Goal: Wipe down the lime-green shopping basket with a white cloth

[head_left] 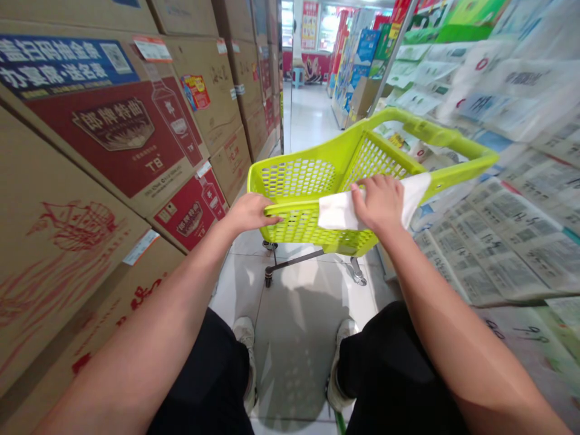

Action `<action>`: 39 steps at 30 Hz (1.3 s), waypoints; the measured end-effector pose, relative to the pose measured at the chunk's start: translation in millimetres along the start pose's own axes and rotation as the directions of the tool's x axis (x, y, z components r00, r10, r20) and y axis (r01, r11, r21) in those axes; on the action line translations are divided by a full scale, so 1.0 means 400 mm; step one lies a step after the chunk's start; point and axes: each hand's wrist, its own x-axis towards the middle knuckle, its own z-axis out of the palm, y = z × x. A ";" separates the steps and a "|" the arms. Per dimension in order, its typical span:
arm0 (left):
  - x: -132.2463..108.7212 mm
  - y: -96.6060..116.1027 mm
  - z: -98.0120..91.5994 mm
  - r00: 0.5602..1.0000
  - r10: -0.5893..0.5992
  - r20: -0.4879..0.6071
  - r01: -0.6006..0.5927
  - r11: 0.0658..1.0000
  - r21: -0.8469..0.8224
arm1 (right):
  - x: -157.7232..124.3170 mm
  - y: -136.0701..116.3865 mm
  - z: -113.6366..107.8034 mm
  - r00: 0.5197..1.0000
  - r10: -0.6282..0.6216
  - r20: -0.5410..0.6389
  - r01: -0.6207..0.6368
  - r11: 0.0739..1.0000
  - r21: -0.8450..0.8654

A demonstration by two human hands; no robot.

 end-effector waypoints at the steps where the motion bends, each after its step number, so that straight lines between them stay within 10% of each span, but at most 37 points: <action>1: 0.000 0.000 0.002 1.000 0.001 -0.007 -0.001 1.000 -0.002 | 0.008 0.031 -0.002 0.998 0.049 -0.049 -0.050 0.998 -0.026; 5: 0.000 0.014 0.009 0.999 -0.016 -0.030 0.016 1.000 -0.002 | 0.012 0.043 0.005 0.993 0.075 -0.088 -0.079 0.996 -0.049; 13: -0.004 0.002 -0.003 0.999 -0.024 -0.023 0.024 1.000 -0.019 | -0.045 -0.172 0.013 0.963 -0.249 0.105 0.239 0.965 0.105; 23: 0.001 -0.032 -0.011 1.000 0.021 -0.008 -0.022 0.994 -0.111 | 0.018 0.008 -0.003 0.999 -0.036 0.027 0.037 0.999 -0.024; 31: -0.018 0.019 -0.031 0.994 -0.099 -0.041 0.089 0.974 -0.211 | -0.017 -0.180 0.026 0.910 -0.374 0.177 0.357 0.926 0.119; 39: -0.014 0.047 -0.021 0.973 0.042 -0.228 -0.111 0.948 -0.299 | -0.033 -0.251 0.016 0.852 -0.497 0.165 0.452 0.857 0.248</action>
